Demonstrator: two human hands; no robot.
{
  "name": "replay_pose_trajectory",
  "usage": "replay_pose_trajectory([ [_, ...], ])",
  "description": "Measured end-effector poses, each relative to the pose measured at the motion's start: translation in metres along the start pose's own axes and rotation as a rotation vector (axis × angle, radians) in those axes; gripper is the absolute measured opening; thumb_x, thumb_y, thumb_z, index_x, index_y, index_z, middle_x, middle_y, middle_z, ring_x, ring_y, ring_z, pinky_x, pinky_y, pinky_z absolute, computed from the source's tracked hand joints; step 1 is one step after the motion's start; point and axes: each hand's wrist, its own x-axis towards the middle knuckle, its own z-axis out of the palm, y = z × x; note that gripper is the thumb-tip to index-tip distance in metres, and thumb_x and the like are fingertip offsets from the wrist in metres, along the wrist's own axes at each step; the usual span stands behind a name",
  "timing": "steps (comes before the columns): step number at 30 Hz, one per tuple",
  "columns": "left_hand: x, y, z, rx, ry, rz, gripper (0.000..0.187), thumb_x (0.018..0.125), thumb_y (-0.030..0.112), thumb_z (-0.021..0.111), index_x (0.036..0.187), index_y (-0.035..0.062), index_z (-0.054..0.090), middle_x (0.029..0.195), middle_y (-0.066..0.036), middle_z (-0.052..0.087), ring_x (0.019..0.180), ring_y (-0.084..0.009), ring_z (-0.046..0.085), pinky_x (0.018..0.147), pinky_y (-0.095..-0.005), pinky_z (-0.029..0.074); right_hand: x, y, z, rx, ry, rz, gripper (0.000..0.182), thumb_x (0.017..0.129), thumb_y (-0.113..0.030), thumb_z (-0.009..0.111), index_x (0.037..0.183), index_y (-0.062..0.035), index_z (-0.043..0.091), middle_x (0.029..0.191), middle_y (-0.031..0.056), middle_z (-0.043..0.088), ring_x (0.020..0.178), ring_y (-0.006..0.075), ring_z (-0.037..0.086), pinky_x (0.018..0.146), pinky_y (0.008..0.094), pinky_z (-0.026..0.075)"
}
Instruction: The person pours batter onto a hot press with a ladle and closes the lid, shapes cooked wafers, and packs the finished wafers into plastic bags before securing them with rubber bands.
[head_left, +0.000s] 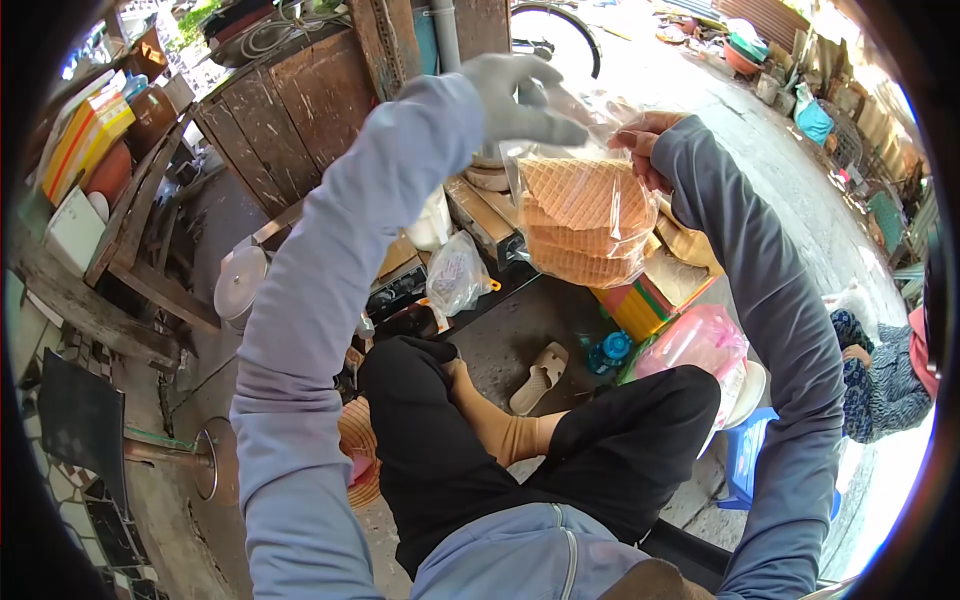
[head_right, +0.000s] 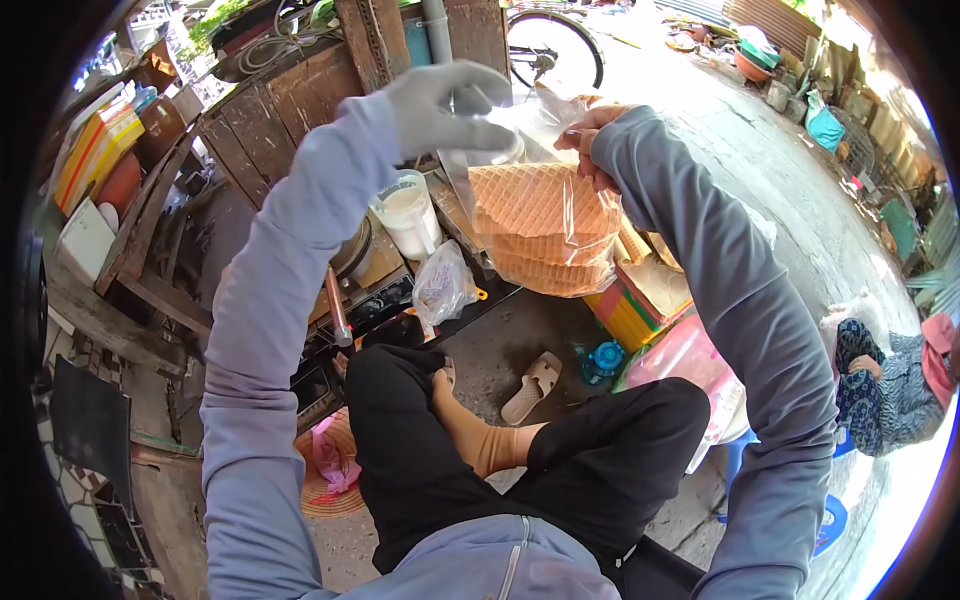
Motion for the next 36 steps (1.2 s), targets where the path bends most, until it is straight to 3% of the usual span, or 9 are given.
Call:
replay_pose_trajectory([
  [5, 0.013, 0.017, 0.017, -0.128, -0.081, -0.021, 0.019, 0.075, 0.022, 0.065, 0.085, 0.0053, 0.066, 0.076, -0.004, 0.063, 0.073, -0.0092, 0.056, 0.072, -0.0254, 0.044, -0.005, -0.003, 0.005, 0.109, 0.009, -0.069, 0.016, 0.084, -0.015, 0.052, 0.076, -0.0028, 0.057, 0.053, 0.0023, 0.05, 0.04, 0.0081, 0.043, 0.036, 0.0216, 0.033],
  [8, 0.018, 0.014, 0.025, -0.142, -0.038, 0.156, 0.017, 0.076, 0.019, 0.063, 0.088, 0.0064, 0.065, 0.076, -0.004, 0.063, 0.072, -0.0091, 0.056, 0.072, -0.0252, 0.044, 0.001, 0.003, 0.001, 0.122, -0.018, -0.103, 0.019, 0.084, -0.015, 0.051, 0.07, -0.003, 0.053, 0.054, 0.0034, 0.05, 0.041, 0.009, 0.045, 0.038, 0.0216, 0.035],
  [13, 0.021, 0.02, 0.028, -0.145, -0.058, 0.141, 0.016, 0.076, 0.016, 0.063, 0.088, 0.0063, 0.065, 0.078, -0.005, 0.064, 0.074, -0.0097, 0.056, 0.073, -0.0253, 0.044, -0.002, -0.004, -0.007, 0.16, -0.181, -0.037, 0.02, 0.083, -0.014, 0.052, 0.067, -0.0027, 0.052, 0.056, 0.0039, 0.051, 0.045, 0.0105, 0.047, 0.041, 0.0221, 0.037],
  [16, 0.023, 0.019, 0.03, -0.185, -0.077, 0.113, 0.016, 0.076, 0.016, 0.063, 0.089, 0.006, 0.065, 0.08, -0.005, 0.064, 0.075, -0.01, 0.057, 0.074, -0.0252, 0.044, 0.016, 0.013, -0.012, 0.132, -0.272, -0.109, 0.017, 0.08, -0.015, 0.057, 0.082, 0.0025, 0.058, 0.057, 0.007, 0.054, 0.043, 0.0123, 0.049, 0.039, 0.0249, 0.04],
  [23, 0.023, 0.021, 0.035, -0.189, -0.086, 0.118, 0.015, 0.078, 0.015, 0.061, 0.089, 0.0053, 0.066, 0.079, -0.004, 0.063, 0.078, -0.0099, 0.057, 0.076, -0.0252, 0.045, 0.027, 0.012, 0.004, -0.146, -0.285, 0.007, 0.043, 0.08, -0.039, 0.058, 0.055, -0.0058, 0.049, 0.043, 0.005, 0.047, 0.031, 0.014, 0.043, 0.031, 0.0283, 0.036],
  [26, 0.018, 0.021, 0.02, -0.164, -0.093, 0.114, 0.031, 0.076, 0.02, 0.064, 0.103, 0.0071, 0.06, 0.097, -0.007, 0.06, 0.09, -0.0129, 0.055, 0.08, -0.0275, 0.044, 0.032, 0.02, 0.013, -0.162, -0.273, -0.002, 0.048, 0.08, -0.045, 0.055, 0.054, -0.006, 0.048, 0.043, 0.0052, 0.047, 0.031, 0.0146, 0.043, 0.031, 0.0293, 0.036],
  [29, 0.008, -0.007, -0.011, -0.349, -0.006, 0.184, 0.07, 0.07, 0.033, 0.069, 0.127, 0.008, 0.037, 0.119, -0.013, 0.041, 0.106, -0.0178, 0.044, 0.085, -0.0313, 0.043, 0.032, 0.026, 0.015, -0.165, -0.257, -0.018, 0.052, 0.08, -0.05, 0.052, 0.053, -0.0057, 0.048, 0.043, 0.0059, 0.048, 0.03, 0.015, 0.044, 0.031, 0.0303, 0.036],
  [32, -0.01, -0.033, -0.023, -0.497, -0.234, 0.156, 0.065, 0.07, 0.031, 0.069, 0.122, 0.0019, 0.043, 0.102, -0.009, 0.052, 0.088, -0.0131, 0.05, 0.076, -0.0271, 0.045, 0.023, 0.019, 0.014, -0.172, -0.192, 0.069, 0.047, 0.08, -0.046, 0.055, 0.055, -0.0057, 0.051, 0.044, 0.0067, 0.05, 0.031, 0.015, 0.046, 0.032, 0.0303, 0.037],
  [36, -0.022, -0.011, 0.005, -0.297, -0.27, -0.129, 0.053, 0.07, 0.029, 0.071, 0.11, -0.0019, 0.053, 0.078, -0.004, 0.058, 0.063, -0.0074, 0.049, 0.059, -0.0214, 0.043, 0.023, 0.017, 0.015, -0.152, -0.18, 0.094, 0.039, 0.079, -0.04, 0.059, 0.064, -0.0048, 0.056, 0.045, 0.0054, 0.05, 0.032, 0.0141, 0.046, 0.032, 0.0291, 0.037],
])
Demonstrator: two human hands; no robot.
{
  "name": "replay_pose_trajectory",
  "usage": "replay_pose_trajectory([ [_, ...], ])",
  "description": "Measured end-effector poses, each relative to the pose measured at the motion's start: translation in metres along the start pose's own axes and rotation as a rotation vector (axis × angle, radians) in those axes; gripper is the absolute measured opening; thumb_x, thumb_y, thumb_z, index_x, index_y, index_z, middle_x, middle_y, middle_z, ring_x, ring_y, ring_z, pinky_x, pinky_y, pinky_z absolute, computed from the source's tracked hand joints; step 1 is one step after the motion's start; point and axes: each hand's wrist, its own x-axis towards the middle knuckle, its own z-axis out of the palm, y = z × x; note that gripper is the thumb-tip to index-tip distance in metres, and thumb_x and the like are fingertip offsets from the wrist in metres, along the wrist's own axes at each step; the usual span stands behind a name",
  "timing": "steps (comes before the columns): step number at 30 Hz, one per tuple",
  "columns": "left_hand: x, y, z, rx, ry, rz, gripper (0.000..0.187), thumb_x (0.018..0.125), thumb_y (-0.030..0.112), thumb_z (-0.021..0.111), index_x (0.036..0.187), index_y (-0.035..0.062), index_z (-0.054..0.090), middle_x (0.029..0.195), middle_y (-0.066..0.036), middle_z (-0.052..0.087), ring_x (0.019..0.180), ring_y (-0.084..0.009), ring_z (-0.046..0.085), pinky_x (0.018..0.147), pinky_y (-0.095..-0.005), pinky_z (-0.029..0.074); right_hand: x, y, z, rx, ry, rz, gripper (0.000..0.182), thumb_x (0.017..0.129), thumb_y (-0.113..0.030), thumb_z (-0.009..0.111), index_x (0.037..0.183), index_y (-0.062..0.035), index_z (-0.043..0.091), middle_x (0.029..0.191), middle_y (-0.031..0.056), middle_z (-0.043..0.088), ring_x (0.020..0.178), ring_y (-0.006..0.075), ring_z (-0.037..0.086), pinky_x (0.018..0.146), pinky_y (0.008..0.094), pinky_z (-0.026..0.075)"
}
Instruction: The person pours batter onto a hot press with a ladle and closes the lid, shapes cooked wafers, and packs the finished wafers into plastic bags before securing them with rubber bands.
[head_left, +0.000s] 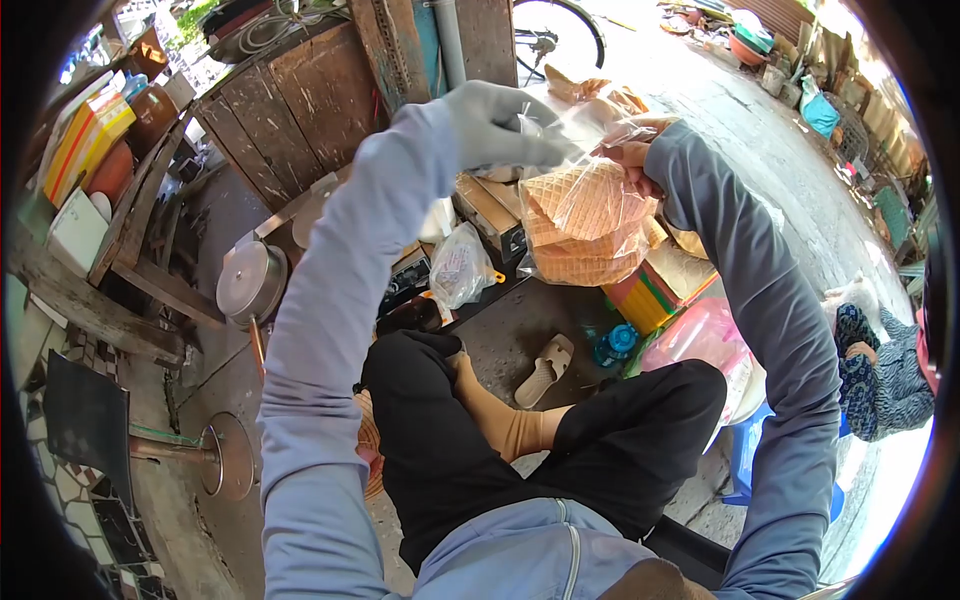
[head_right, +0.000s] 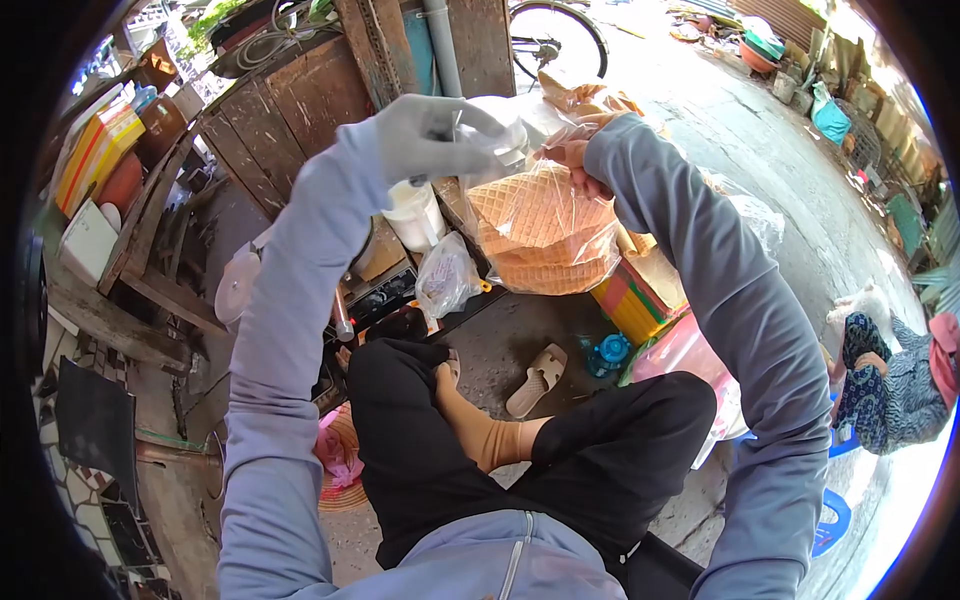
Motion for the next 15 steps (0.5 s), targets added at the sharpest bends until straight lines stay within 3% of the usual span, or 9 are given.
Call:
replay_pose_trajectory([
  [2, 0.005, 0.007, 0.014, -0.102, 0.059, -0.069, 0.043, 0.071, 0.027, 0.07, 0.102, -0.0009, 0.059, 0.07, -0.001, 0.059, 0.056, -0.0053, 0.048, 0.052, -0.0202, 0.04, -0.005, 0.002, 0.001, 0.057, -0.022, -0.024, 0.033, 0.079, -0.037, 0.061, 0.07, -0.0047, 0.059, 0.045, 0.0049, 0.051, 0.032, 0.013, 0.046, 0.031, 0.0276, 0.036],
  [3, 0.015, -0.001, 0.022, -0.211, 0.032, 0.029, 0.029, 0.075, 0.022, 0.066, 0.095, 0.0007, 0.062, 0.075, -0.002, 0.061, 0.06, -0.0042, 0.05, 0.051, -0.019, 0.041, -0.009, 0.005, 0.001, 0.098, -0.034, -0.033, 0.03, 0.079, -0.035, 0.061, 0.073, -0.0048, 0.06, 0.045, 0.0046, 0.051, 0.032, 0.0123, 0.046, 0.03, 0.0269, 0.036],
  [6, 0.028, -0.009, 0.033, -0.2, 0.022, 0.099, 0.02, 0.077, 0.017, 0.064, 0.09, 0.0019, 0.064, 0.076, -0.002, 0.063, 0.063, -0.004, 0.052, 0.053, -0.0197, 0.042, -0.01, 0.007, 0.003, 0.032, -0.056, 0.012, 0.024, 0.08, -0.028, 0.061, 0.079, -0.0038, 0.062, 0.047, 0.0046, 0.053, 0.032, 0.0108, 0.047, 0.029, 0.0246, 0.036],
  [8, 0.029, -0.01, 0.038, -0.156, 0.018, 0.109, 0.019, 0.077, 0.016, 0.064, 0.089, 0.0019, 0.064, 0.075, -0.002, 0.063, 0.063, -0.0051, 0.053, 0.056, -0.0208, 0.044, -0.011, 0.015, 0.0, -0.01, -0.111, -0.056, 0.024, 0.08, -0.026, 0.061, 0.081, -0.003, 0.062, 0.048, 0.0049, 0.054, 0.032, 0.011, 0.047, 0.029, 0.0252, 0.036],
  [12, 0.025, -0.005, 0.043, -0.055, -0.005, 0.096, 0.018, 0.077, 0.017, 0.064, 0.088, 0.0033, 0.064, 0.074, -0.002, 0.062, 0.063, -0.0059, 0.053, 0.056, -0.0215, 0.044, -0.01, 0.022, 0.015, -0.147, 0.021, -0.187, 0.019, 0.078, -0.023, 0.064, 0.083, -0.0042, 0.064, 0.048, 0.0037, 0.052, 0.035, 0.0076, 0.045, 0.033, 0.0234, 0.034],
  [15, 0.025, -0.006, 0.048, -0.053, -0.002, 0.108, 0.018, 0.077, 0.018, 0.064, 0.088, 0.0039, 0.065, 0.073, -0.002, 0.061, 0.063, -0.0063, 0.053, 0.057, -0.0219, 0.045, -0.024, 0.016, 0.007, -0.013, -0.106, -0.143, 0.021, 0.075, -0.022, 0.066, 0.074, -0.0016, 0.06, 0.049, 0.0024, 0.05, 0.037, 0.0072, 0.043, 0.034, 0.0221, 0.032],
])
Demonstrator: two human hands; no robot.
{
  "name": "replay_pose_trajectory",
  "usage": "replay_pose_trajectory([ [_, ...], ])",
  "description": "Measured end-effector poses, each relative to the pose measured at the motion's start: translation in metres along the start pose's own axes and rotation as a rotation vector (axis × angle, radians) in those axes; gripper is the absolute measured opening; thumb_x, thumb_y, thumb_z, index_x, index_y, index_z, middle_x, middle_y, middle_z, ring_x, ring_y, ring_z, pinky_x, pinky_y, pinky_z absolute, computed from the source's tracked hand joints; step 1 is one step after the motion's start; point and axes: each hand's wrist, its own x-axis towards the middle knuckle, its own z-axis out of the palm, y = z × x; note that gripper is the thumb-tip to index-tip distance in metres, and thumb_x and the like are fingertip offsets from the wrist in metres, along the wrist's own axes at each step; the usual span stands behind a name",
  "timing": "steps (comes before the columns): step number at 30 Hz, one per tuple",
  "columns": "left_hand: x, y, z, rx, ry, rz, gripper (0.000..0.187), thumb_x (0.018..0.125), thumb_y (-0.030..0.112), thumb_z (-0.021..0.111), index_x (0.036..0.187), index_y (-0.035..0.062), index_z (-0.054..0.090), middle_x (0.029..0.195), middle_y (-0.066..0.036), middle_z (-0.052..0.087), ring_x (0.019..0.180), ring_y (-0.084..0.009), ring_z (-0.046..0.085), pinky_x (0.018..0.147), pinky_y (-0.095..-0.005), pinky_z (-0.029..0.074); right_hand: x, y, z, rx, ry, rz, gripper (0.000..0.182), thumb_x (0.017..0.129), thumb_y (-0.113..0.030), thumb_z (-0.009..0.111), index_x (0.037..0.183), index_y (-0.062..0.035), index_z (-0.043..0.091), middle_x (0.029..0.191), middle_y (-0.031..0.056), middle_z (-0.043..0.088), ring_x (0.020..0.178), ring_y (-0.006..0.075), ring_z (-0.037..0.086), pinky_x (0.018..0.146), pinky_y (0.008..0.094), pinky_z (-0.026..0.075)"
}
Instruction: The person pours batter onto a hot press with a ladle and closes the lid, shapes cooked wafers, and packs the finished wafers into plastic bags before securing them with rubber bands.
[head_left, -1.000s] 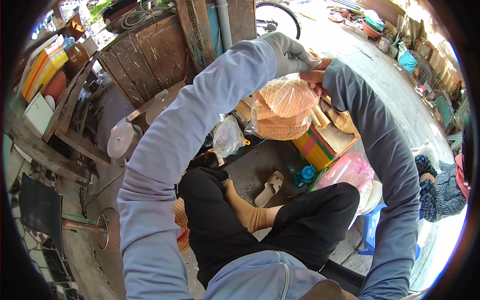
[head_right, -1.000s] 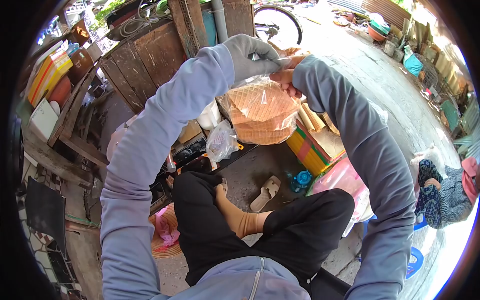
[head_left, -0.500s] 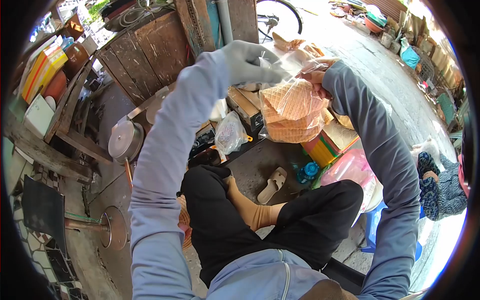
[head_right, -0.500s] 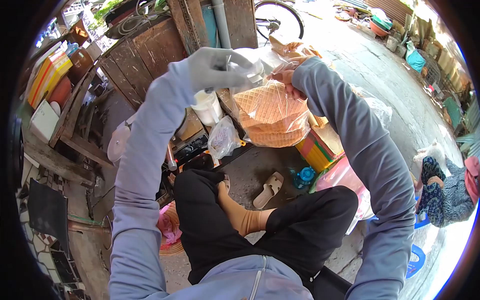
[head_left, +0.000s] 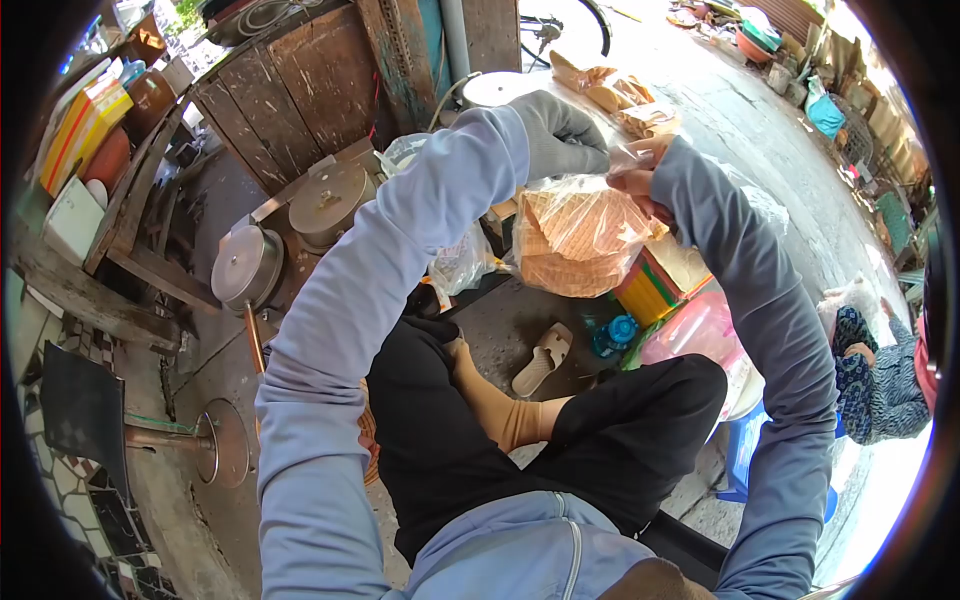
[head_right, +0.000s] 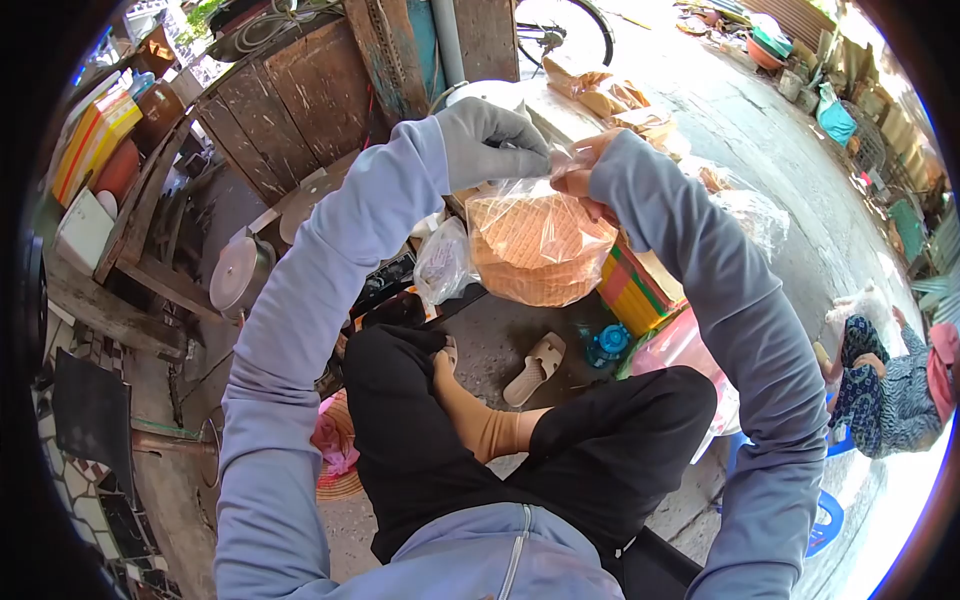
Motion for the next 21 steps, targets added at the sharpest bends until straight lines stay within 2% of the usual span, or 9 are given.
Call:
replay_pose_trajectory([
  [2, 0.001, 0.0, 0.002, -0.006, 0.001, 0.002, 0.018, 0.077, 0.018, 0.064, 0.088, 0.004, 0.065, 0.073, -0.002, 0.061, 0.063, -0.0065, 0.053, 0.057, -0.0221, 0.045, -0.001, 0.005, -0.005, 0.106, -0.091, 0.022, 0.025, 0.072, -0.022, 0.069, 0.07, -0.0007, 0.057, 0.048, 0.0014, 0.047, 0.036, 0.0076, 0.041, 0.034, 0.0216, 0.031],
  [4, 0.002, 0.004, 0.003, 0.0, -0.009, -0.024, 0.019, 0.077, 0.019, 0.064, 0.088, 0.0039, 0.065, 0.073, -0.002, 0.061, 0.063, -0.0067, 0.052, 0.057, -0.0222, 0.045, 0.0, 0.007, 0.0, 0.141, -0.064, 0.016, 0.026, 0.072, -0.024, 0.07, 0.072, -0.0016, 0.057, 0.048, 0.0009, 0.046, 0.036, 0.0072, 0.04, 0.034, 0.0211, 0.03],
  [7, 0.013, -0.016, 0.013, -0.063, 0.013, 0.159, 0.022, 0.077, 0.022, 0.064, 0.091, 0.0047, 0.064, 0.074, -0.001, 0.061, 0.06, -0.0052, 0.051, 0.054, -0.0209, 0.044, -0.004, 0.004, 0.012, 0.199, 0.047, 0.108, 0.026, 0.073, -0.027, 0.069, 0.077, -0.0042, 0.057, 0.049, -0.0012, 0.045, 0.038, 0.0056, 0.039, 0.034, 0.0199, 0.028],
  [10, 0.001, 0.005, 0.004, -0.219, 0.096, -0.028, 0.028, 0.076, 0.024, 0.066, 0.095, 0.0032, 0.061, 0.075, -0.001, 0.06, 0.057, -0.0041, 0.05, 0.05, -0.0187, 0.043, -0.004, 0.008, 0.017, 0.279, 0.077, 0.113, 0.026, 0.073, -0.028, 0.069, 0.081, -0.0057, 0.059, 0.049, -0.0023, 0.045, 0.038, 0.0048, 0.039, 0.035, 0.0198, 0.027],
  [13, -0.01, -0.008, -0.02, -0.368, 0.04, 0.014, 0.033, 0.076, 0.026, 0.066, 0.097, 0.0009, 0.059, 0.075, -0.002, 0.06, 0.055, -0.0034, 0.049, 0.046, -0.0169, 0.039, -0.001, 0.005, 0.018, 0.155, 0.097, 0.163, 0.025, 0.074, -0.028, 0.068, 0.082, -0.0062, 0.06, 0.049, -0.0028, 0.044, 0.038, 0.0046, 0.038, 0.035, 0.0202, 0.027],
  [14, -0.017, -0.005, -0.022, -0.31, -0.04, 0.008, 0.033, 0.075, 0.025, 0.067, 0.095, -0.001, 0.058, 0.074, -0.004, 0.06, 0.055, -0.0044, 0.05, 0.044, -0.0164, 0.037, -0.001, 0.007, 0.019, 0.147, 0.094, 0.15, 0.022, 0.075, -0.026, 0.067, 0.085, -0.0068, 0.062, 0.049, -0.003, 0.044, 0.039, 0.0044, 0.038, 0.035, 0.0204, 0.027],
  [17, -0.022, 0.009, -0.006, -0.118, -0.077, -0.185, 0.031, 0.075, 0.023, 0.066, 0.094, -0.0001, 0.058, 0.071, -0.003, 0.06, 0.056, -0.0052, 0.052, 0.044, -0.017, 0.037, -0.003, 0.01, 0.021, 0.188, 0.069, 0.192, 0.022, 0.076, -0.024, 0.066, 0.087, -0.0066, 0.062, 0.049, -0.0028, 0.045, 0.039, 0.0043, 0.038, 0.036, 0.0202, 0.027],
  [18, -0.019, 0.002, 0.004, -0.156, -0.062, -0.18, 0.03, 0.074, 0.021, 0.067, 0.094, 0.0001, 0.059, 0.07, -0.004, 0.06, 0.057, -0.0064, 0.053, 0.045, -0.0181, 0.038, -0.004, 0.018, 0.021, 0.204, 0.044, 0.123, 0.019, 0.075, -0.023, 0.066, 0.086, -0.007, 0.063, 0.049, -0.0023, 0.046, 0.039, 0.0045, 0.04, 0.036, 0.0201, 0.029],
  [21, -0.015, -0.022, 0.045, 0.086, 0.022, -0.041, 0.027, 0.074, 0.027, 0.066, 0.086, 0.0036, 0.062, 0.071, -0.007, 0.063, 0.058, -0.0135, 0.058, 0.054, -0.0263, 0.046, -0.011, 0.04, 0.036, 0.101, 0.038, 0.158, 0.027, 0.075, -0.029, 0.067, 0.085, -0.004, 0.063, 0.051, 0.0016, 0.051, 0.041, 0.0081, 0.045, 0.039, 0.0222, 0.036],
])
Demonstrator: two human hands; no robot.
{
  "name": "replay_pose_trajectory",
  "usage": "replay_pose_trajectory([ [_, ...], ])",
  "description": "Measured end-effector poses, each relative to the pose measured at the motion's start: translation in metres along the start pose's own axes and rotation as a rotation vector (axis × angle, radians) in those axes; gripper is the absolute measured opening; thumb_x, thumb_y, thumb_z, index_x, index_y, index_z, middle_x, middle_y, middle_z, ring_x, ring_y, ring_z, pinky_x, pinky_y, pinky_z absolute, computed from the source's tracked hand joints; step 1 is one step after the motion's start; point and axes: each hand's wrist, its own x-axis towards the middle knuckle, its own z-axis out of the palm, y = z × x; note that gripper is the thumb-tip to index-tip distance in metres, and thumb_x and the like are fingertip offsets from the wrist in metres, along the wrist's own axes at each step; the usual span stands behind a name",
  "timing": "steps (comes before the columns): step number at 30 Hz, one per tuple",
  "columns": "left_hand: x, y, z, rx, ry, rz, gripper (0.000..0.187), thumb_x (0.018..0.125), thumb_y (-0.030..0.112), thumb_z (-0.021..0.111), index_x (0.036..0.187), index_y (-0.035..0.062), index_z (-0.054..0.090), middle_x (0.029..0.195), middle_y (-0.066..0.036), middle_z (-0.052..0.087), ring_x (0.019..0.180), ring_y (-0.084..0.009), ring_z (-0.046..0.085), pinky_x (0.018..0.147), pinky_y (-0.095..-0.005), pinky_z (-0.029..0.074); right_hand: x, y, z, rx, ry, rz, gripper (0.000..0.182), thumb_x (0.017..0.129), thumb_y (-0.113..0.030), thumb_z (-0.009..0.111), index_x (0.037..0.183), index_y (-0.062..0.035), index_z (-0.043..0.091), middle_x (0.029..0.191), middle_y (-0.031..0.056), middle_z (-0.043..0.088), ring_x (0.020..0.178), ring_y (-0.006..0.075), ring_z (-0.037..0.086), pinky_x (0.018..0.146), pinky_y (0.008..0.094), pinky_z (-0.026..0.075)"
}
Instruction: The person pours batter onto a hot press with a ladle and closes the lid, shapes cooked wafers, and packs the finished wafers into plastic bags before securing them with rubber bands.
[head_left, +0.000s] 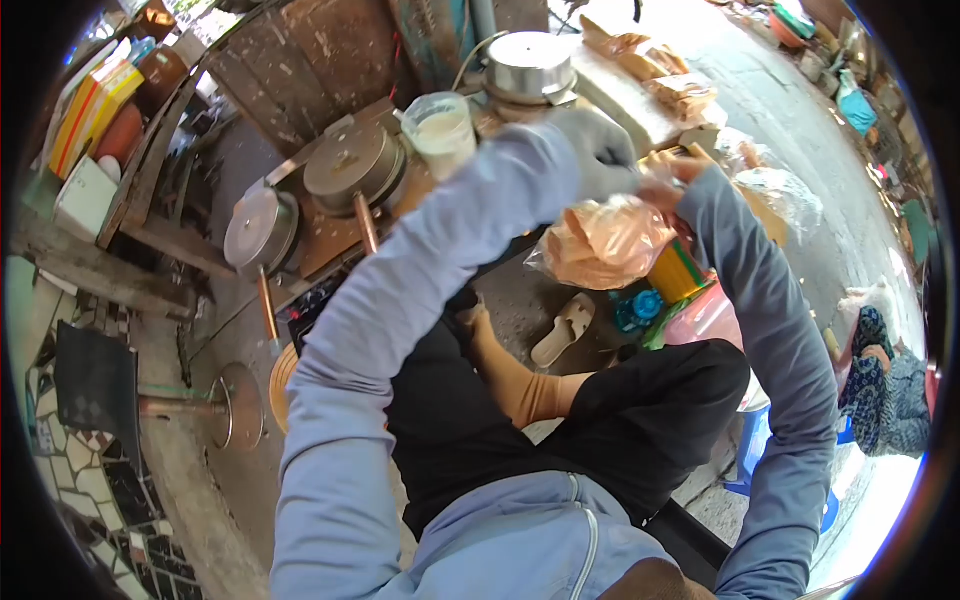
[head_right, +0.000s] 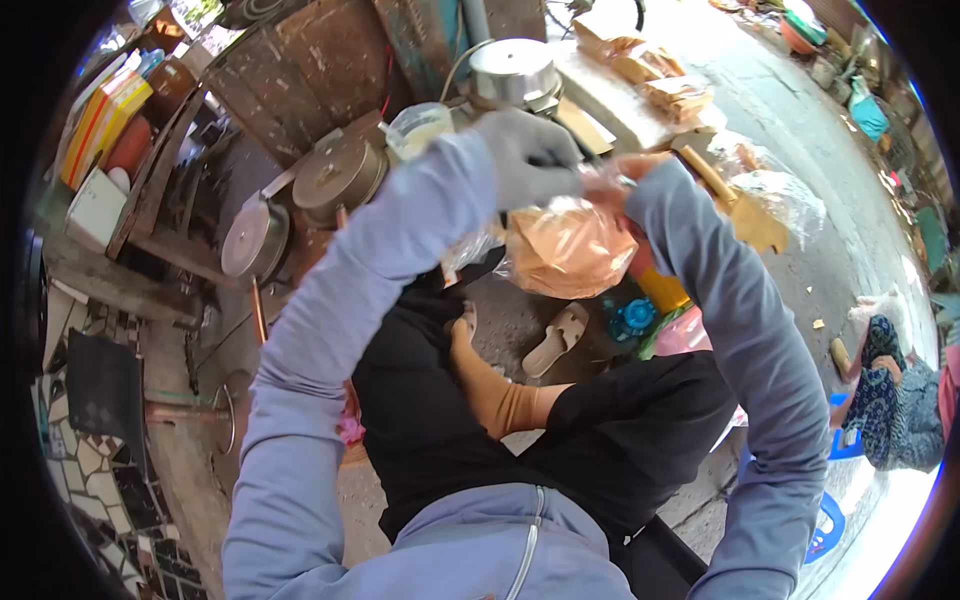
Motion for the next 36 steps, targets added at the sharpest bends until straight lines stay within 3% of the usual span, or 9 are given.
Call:
replay_pose_trajectory([
  [7, -0.037, -0.028, 0.101, 0.031, -0.141, -0.232, 0.018, 0.072, 0.023, 0.06, 0.084, 0.0092, 0.062, 0.077, -0.013, 0.062, 0.072, -0.029, 0.06, 0.066, -0.0348, 0.048, -0.018, 0.097, 0.061, 0.024, -0.171, -0.105, 0.017, 0.077, -0.018, 0.062, 0.086, -0.0032, 0.063, 0.059, 0.001, 0.057, 0.05, 0.0061, 0.051, 0.046, 0.0226, 0.041],
  [10, -0.05, -0.046, 0.135, -0.029, -0.117, -0.327, 0.019, 0.071, 0.021, 0.057, 0.084, 0.0087, 0.062, 0.078, -0.014, 0.062, 0.074, -0.0311, 0.06, 0.067, -0.0377, 0.048, -0.021, 0.126, 0.099, 0.049, 0.011, -0.324, 0.017, 0.08, -0.019, 0.059, 0.078, -0.0013, 0.061, 0.055, 0.0025, 0.055, 0.05, 0.0073, 0.05, 0.047, 0.0246, 0.04],
  [13, -0.056, -0.077, 0.169, -0.027, -0.113, -0.249, 0.019, 0.072, 0.022, 0.057, 0.085, 0.0095, 0.064, 0.079, -0.014, 0.063, 0.079, -0.0292, 0.06, 0.071, -0.0378, 0.047, -0.014, 0.172, 0.124, 0.182, -0.049, -0.098, 0.021, 0.083, -0.019, 0.055, 0.077, 0.0003, 0.06, 0.055, 0.0043, 0.055, 0.049, 0.0085, 0.05, 0.046, 0.0251, 0.04],
  [16, -0.06, -0.103, 0.164, -0.183, -0.193, -0.112, 0.022, 0.073, 0.025, 0.057, 0.088, 0.0112, 0.065, 0.078, -0.012, 0.063, 0.081, -0.0283, 0.059, 0.073, -0.0365, 0.046, -0.011, 0.186, 0.145, 0.244, -0.026, 0.097, 0.022, 0.08, -0.021, 0.06, 0.072, -0.0007, 0.061, 0.056, 0.0012, 0.053, 0.05, 0.0081, 0.048, 0.047, 0.024, 0.038],
  [18, -0.052, -0.118, 0.13, -0.145, -0.18, -0.425, 0.026, 0.075, 0.03, 0.052, 0.089, 0.0133, 0.065, 0.076, -0.011, 0.062, 0.076, -0.0294, 0.058, 0.072, -0.0352, 0.046, -0.008, 0.186, 0.151, 0.189, -0.014, 0.111, 0.014, 0.077, -0.015, 0.063, 0.075, -0.0006, 0.063, 0.056, 0.0022, 0.055, 0.049, 0.008, 0.048, 0.046, 0.0236, 0.038],
  [22, -0.044, -0.246, 0.124, 0.181, 0.507, -0.683, 0.025, 0.075, 0.031, 0.052, 0.08, 0.0098, 0.064, 0.083, -0.015, 0.061, 0.075, -0.0319, 0.059, 0.064, -0.039, 0.045, -0.002, 0.193, 0.15, 0.153, -0.017, 0.137, 0.013, 0.077, -0.012, 0.062, 0.075, 0.0005, 0.064, 0.061, 0.005, 0.059, 0.053, 0.0102, 0.051, 0.051, 0.0246, 0.041],
  [24, -0.053, -0.295, 0.124, 0.326, 0.355, -0.987, 0.027, 0.076, 0.03, 0.052, 0.085, 0.0076, 0.063, 0.082, -0.019, 0.061, 0.078, -0.0347, 0.059, 0.068, -0.0418, 0.046, 0.0, 0.197, 0.148, 0.152, 0.016, 0.128, 0.013, 0.076, -0.012, 0.063, 0.075, 0.0008, 0.064, 0.064, 0.0067, 0.061, 0.057, 0.0118, 0.054, 0.055, 0.0253, 0.043],
  [28, -0.078, -0.326, 0.138, 0.257, 0.203, -1.119, 0.03, 0.081, 0.027, 0.048, 0.104, 0.0084, 0.057, 0.099, -0.02, 0.058, 0.095, -0.0339, 0.056, 0.079, -0.0404, 0.046, 0.005, 0.199, 0.149, 0.07, 0.03, 0.144, 0.012, 0.075, -0.012, 0.063, 0.075, 0.0002, 0.064, 0.069, 0.0091, 0.063, 0.064, 0.0144, 0.058, 0.062, 0.0266, 0.045],
  [36, -0.085, -0.329, 0.147, 0.221, 0.278, -1.017, 0.034, 0.077, 0.024, 0.052, 0.108, 0.0113, 0.054, 0.096, -0.019, 0.059, 0.088, -0.0361, 0.057, 0.078, -0.0421, 0.045, 0.007, 0.203, 0.151, 0.08, 0.035, 0.125, 0.01, 0.075, -0.01, 0.062, 0.077, -0.0006, 0.064, 0.067, 0.0077, 0.063, 0.061, 0.013, 0.057, 0.06, 0.0261, 0.045],
])
